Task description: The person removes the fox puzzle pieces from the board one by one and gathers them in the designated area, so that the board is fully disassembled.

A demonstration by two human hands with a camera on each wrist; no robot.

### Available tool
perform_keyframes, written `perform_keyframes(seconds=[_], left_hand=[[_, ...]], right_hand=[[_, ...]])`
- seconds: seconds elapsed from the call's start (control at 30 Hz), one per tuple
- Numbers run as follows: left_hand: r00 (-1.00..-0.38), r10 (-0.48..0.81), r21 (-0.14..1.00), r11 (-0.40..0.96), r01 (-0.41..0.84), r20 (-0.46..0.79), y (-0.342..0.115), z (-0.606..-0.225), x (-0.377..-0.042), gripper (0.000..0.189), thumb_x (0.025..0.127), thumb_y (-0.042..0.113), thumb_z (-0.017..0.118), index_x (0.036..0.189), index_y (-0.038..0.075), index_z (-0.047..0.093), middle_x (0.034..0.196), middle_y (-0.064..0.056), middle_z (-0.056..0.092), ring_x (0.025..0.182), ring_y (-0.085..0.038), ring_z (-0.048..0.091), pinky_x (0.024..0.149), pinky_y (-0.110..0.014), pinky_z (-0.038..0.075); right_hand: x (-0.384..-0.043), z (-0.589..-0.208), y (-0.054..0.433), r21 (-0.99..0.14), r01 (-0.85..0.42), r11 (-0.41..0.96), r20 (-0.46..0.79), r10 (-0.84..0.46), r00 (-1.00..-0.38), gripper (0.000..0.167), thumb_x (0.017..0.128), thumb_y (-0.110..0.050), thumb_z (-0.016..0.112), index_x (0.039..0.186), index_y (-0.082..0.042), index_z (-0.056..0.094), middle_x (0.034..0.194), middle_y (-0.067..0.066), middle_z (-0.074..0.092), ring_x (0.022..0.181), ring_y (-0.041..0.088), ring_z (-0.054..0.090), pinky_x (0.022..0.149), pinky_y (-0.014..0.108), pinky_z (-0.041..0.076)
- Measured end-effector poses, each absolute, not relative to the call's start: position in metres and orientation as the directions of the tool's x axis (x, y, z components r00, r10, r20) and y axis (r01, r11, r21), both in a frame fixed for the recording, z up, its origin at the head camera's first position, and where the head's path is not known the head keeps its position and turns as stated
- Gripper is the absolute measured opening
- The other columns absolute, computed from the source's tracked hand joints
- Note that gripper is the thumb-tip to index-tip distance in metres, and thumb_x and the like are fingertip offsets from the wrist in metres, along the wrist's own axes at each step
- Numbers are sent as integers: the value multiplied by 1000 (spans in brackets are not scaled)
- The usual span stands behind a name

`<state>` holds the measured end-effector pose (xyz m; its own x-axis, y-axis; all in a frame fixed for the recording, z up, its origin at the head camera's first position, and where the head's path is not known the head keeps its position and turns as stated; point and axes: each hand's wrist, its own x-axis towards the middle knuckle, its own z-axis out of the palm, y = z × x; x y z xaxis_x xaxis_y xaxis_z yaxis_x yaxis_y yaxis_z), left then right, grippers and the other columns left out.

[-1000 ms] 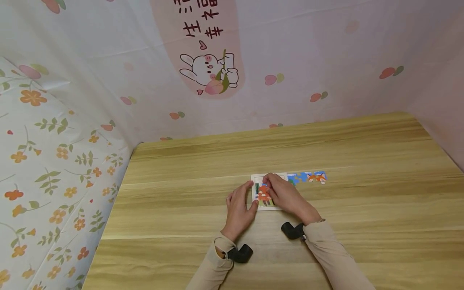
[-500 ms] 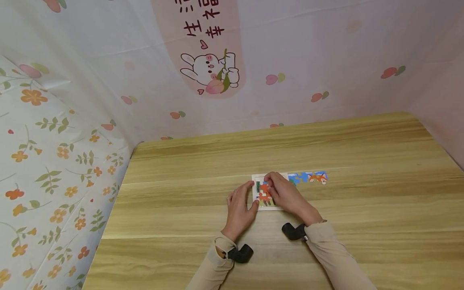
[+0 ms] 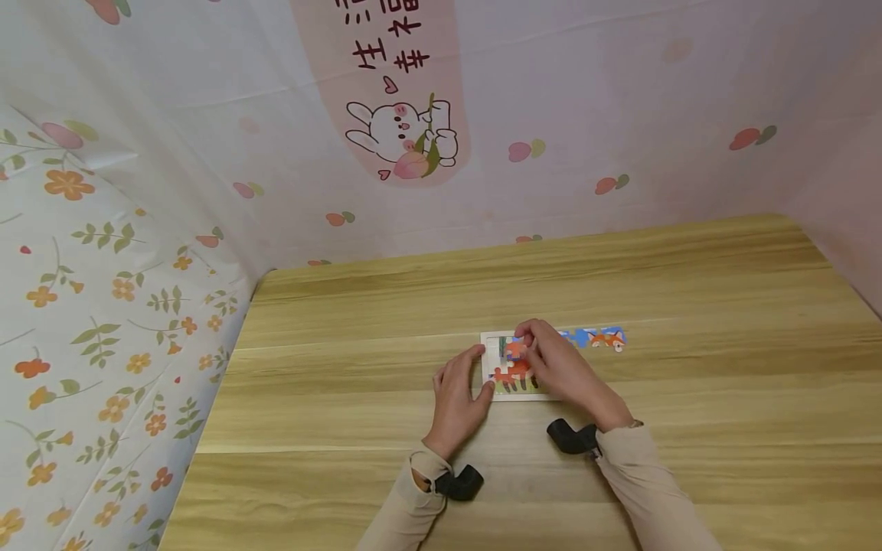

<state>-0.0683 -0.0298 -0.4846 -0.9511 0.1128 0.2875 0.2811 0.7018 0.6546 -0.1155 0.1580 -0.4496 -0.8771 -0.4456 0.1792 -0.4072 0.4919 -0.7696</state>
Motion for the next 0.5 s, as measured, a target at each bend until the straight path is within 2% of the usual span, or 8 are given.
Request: perform_keyframes(seconds=[0.33, 0.5], left_hand=[[-951, 114, 663, 693, 284, 287, -30, -483, -68, 51, 83, 11, 65, 131, 10, 50, 127, -3, 54, 119, -20, 45, 94, -43, 28], [-951, 115, 664, 691, 285, 288, -31, -483, -67, 51, 83, 10, 65, 131, 9, 50, 127, -3, 54, 119, -20, 45, 94, -43, 28]], right_hand=[[-116, -446, 192, -713, -384, 587, 189, -366, -911, 18, 91, 4, 53, 108, 3, 51, 89, 8, 50, 70, 16, 46, 57, 24, 40], [-113, -449, 216, -678, -374, 633, 212, -318, -924, 18, 89, 3, 57, 106, 3, 53, 88, 7, 52, 70, 13, 48, 59, 22, 40]])
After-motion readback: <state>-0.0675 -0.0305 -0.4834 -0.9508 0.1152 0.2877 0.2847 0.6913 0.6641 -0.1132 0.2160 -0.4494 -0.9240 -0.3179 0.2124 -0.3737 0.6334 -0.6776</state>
